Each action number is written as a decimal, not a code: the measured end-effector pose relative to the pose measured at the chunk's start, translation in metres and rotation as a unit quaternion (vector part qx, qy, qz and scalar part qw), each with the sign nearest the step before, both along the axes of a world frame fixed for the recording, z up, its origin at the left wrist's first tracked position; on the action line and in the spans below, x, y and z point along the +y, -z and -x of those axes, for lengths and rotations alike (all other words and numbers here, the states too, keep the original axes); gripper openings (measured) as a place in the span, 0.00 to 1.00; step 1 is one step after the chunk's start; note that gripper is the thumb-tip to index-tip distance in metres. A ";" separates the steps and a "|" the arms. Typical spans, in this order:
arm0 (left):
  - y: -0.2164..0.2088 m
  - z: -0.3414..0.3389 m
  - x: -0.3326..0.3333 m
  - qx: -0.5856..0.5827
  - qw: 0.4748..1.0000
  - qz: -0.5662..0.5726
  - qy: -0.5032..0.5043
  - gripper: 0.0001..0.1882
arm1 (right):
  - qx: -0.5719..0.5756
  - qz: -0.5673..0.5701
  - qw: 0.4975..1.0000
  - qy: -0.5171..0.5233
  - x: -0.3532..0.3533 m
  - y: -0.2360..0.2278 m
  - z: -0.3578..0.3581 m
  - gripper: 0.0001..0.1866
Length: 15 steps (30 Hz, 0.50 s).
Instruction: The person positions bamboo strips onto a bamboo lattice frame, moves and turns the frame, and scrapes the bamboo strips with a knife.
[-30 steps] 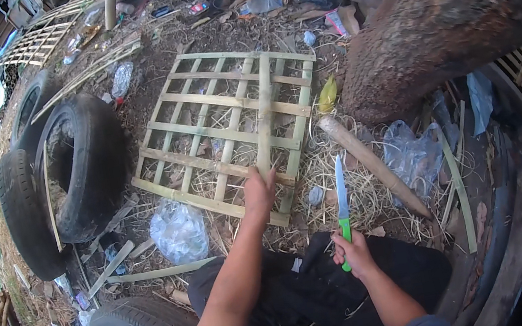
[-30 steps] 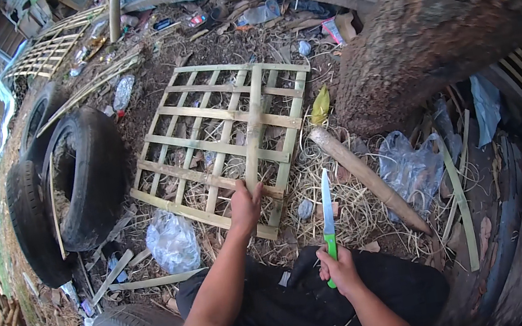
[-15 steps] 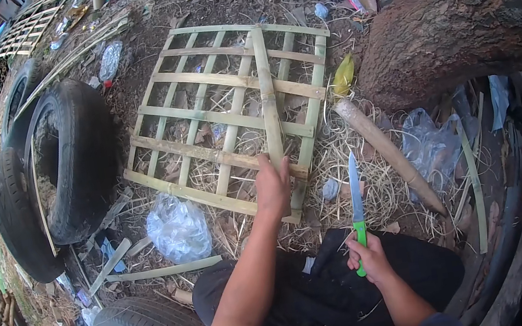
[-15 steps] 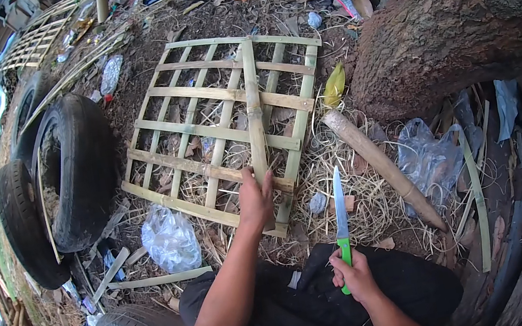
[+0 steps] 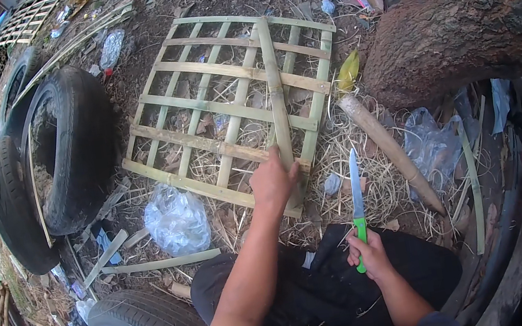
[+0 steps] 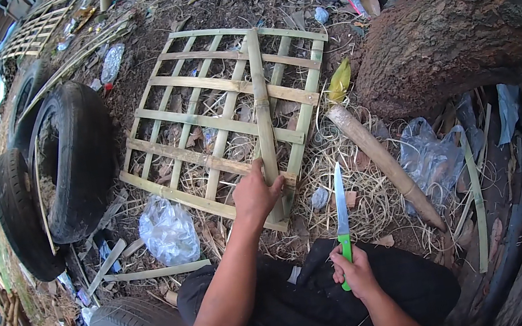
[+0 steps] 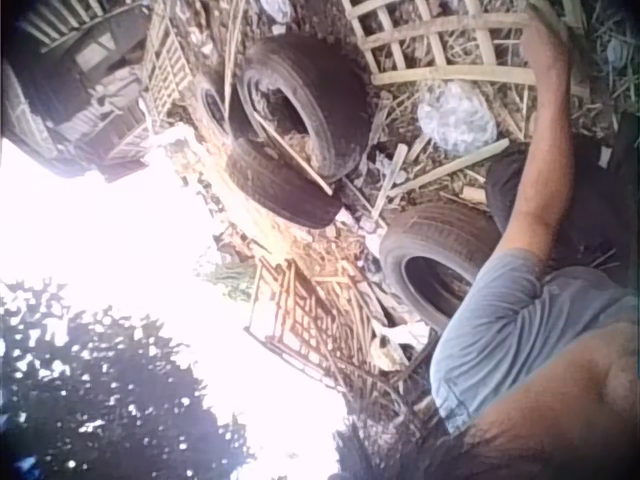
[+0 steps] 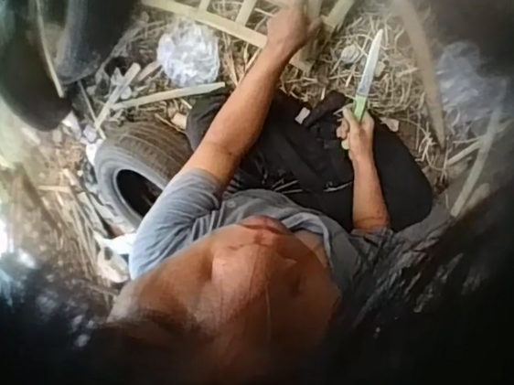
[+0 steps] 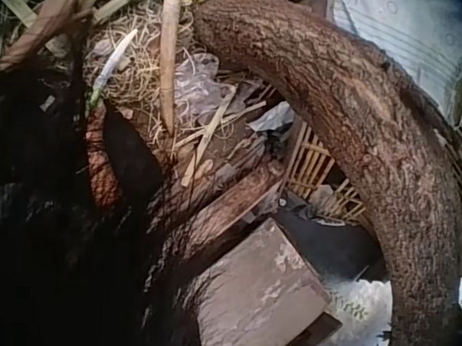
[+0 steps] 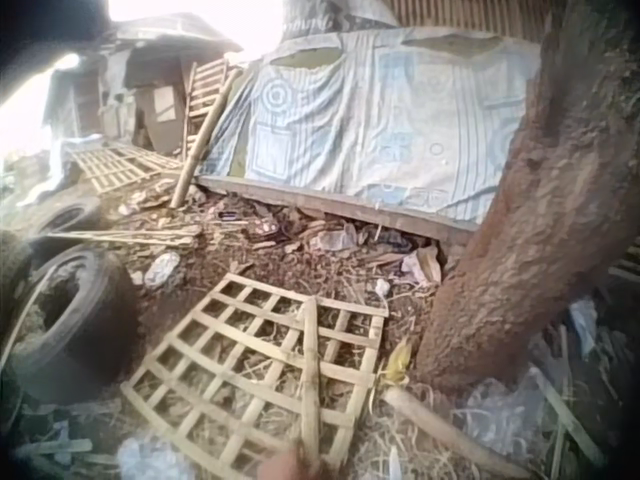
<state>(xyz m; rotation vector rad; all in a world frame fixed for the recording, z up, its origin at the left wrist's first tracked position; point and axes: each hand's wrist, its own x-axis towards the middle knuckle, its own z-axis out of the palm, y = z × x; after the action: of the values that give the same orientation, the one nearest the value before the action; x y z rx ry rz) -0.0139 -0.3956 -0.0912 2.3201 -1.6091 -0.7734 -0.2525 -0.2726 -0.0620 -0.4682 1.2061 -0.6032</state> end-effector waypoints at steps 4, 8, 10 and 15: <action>-0.009 0.001 -0.001 -0.009 0.999 -0.035 0.006 0.38 | 0.005 -0.006 1.000 -0.003 0.000 0.001 0.000 0.05; -0.010 0.001 -0.002 -0.018 0.998 -0.052 0.013 0.41 | 0.009 -0.008 1.000 -0.003 0.000 0.001 0.000 0.04; -0.011 0.001 -0.003 -0.018 0.998 -0.052 0.013 0.42 | 0.008 -0.010 1.000 -0.001 0.000 0.000 -0.001 0.05; -0.013 0.000 -0.004 -0.006 0.997 -0.071 0.014 0.43 | 0.011 -0.006 1.000 -0.005 0.000 0.003 0.000 0.05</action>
<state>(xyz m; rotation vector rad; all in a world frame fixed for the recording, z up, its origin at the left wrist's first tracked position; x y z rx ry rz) -0.0135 -0.3993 -0.0782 2.4058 -1.6454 -0.9097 -0.2529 -0.2723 -0.0654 -0.4717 1.2266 -0.5845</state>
